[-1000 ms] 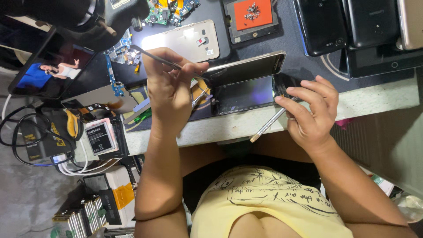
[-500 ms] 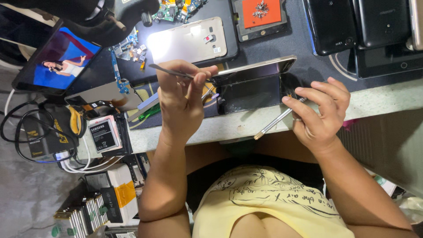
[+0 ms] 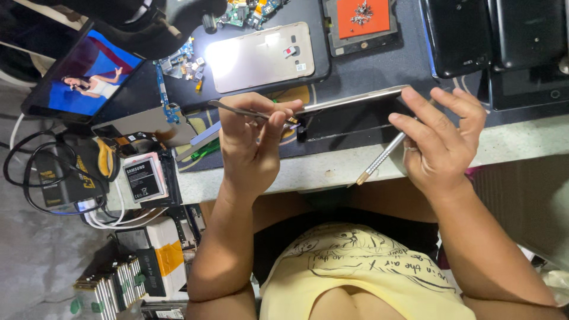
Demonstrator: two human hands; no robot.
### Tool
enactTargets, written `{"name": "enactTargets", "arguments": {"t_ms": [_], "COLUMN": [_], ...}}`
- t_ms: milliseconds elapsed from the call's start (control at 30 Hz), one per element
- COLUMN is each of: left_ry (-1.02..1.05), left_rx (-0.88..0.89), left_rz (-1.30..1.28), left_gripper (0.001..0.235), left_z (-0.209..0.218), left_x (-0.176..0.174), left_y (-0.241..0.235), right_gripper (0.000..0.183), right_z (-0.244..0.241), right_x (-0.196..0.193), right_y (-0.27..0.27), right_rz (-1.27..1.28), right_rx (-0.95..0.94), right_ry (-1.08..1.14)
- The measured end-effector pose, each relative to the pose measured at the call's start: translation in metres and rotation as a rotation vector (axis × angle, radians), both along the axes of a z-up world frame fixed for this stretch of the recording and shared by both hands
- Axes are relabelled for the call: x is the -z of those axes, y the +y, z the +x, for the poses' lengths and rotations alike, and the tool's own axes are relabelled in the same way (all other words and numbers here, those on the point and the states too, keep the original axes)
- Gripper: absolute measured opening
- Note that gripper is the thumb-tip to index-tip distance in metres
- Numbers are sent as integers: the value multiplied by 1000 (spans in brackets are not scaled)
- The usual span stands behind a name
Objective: The person disassembles a smartphone by prying open the casing and removing internal components. They use a metal spudger and tweezers to separate parts and manipulate small connectors inside the device.
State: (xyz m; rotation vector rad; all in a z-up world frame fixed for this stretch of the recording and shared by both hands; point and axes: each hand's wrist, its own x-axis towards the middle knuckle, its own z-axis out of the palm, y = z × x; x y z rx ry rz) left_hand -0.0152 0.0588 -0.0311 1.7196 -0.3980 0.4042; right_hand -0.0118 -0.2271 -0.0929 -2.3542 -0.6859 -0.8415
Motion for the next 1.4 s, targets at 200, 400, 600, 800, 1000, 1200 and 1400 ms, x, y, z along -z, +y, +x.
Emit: {"name": "enactTargets", "arguments": {"t_ms": [200,400,600,800,1000,1200,1400], "left_ry": [29,344,335,221,225,353,252], "left_rx": [-110,-290,-274,-325,-359,-392,-217], "left_rz": [-213,157,269,479,563,235,109], "left_gripper": [14,20,23,12,10,5,8], "left_z": [-10,-25,-17,-17,-18,-25,-28], "left_x": [3,4,13,13,1,-16,-7], "left_y": [10,3,-9,-11,-4,-5,-15], "right_gripper": [29,23,19,17,19,24,39], "right_z": [4,11,15,18,23,23,7], "right_x": [-7,-20,-19,-20,-21,-24,-22], "right_y": [3,9,6,3,6,7,-2], "right_rz": [-5,-1,-11,-34,-13,10,5], "right_rx": [16,16,-5,-28,-38,-47,-81], "right_ry": [8,-12,-30,-56,-77,-85,-48]}}
